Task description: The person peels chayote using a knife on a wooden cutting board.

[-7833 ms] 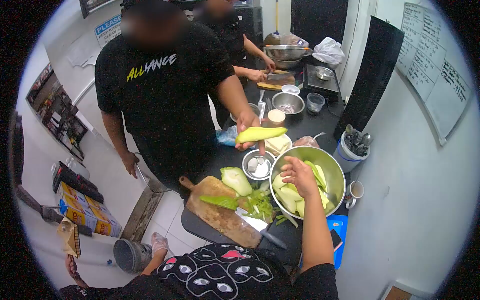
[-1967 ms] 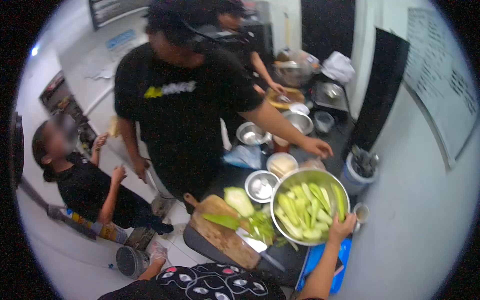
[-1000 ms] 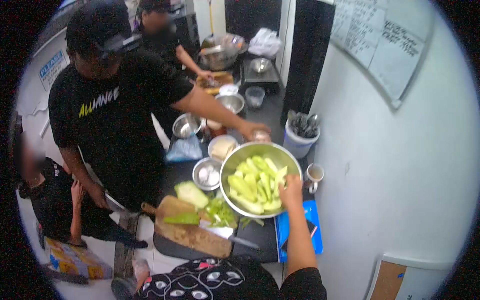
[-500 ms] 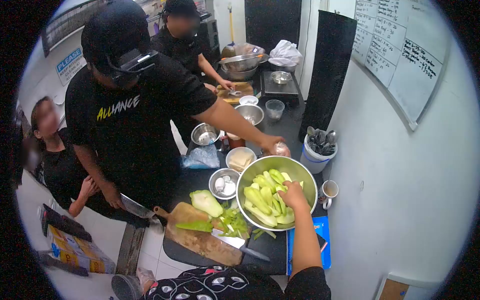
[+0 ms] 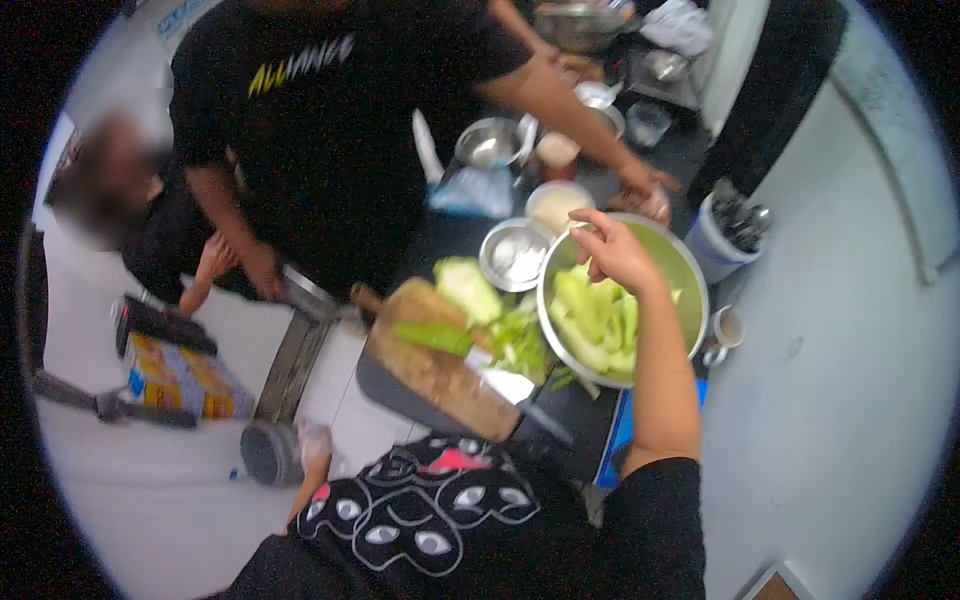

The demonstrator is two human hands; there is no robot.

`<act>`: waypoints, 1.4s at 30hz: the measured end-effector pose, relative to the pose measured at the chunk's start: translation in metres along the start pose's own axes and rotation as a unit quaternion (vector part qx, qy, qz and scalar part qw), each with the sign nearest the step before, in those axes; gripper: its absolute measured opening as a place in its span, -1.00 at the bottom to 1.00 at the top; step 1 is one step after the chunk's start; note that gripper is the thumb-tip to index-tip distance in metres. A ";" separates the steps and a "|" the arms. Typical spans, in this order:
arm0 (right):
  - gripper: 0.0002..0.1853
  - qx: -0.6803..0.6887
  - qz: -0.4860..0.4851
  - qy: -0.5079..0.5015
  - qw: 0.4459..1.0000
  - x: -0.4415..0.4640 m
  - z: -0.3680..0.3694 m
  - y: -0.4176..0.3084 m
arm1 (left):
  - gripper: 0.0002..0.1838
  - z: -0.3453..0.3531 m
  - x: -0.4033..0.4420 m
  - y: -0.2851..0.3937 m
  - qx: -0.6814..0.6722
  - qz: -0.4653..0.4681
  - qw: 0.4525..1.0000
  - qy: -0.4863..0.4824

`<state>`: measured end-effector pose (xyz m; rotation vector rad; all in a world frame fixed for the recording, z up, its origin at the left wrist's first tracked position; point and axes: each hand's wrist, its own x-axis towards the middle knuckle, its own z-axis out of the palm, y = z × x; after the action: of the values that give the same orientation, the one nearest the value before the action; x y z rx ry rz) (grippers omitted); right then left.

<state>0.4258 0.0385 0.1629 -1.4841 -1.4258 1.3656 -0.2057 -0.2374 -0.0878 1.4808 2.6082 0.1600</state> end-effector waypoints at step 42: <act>-0.09 -0.370 0.184 0.258 0.873 -0.173 0.129 0.136 | -0.84 -0.101 0.092 0.247 -0.345 0.297 0.889 0.052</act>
<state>0.3646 -0.1791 0.0449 -2.4880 -1.4004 0.4912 -0.0610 -0.0342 0.0452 1.8978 1.7295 1.1135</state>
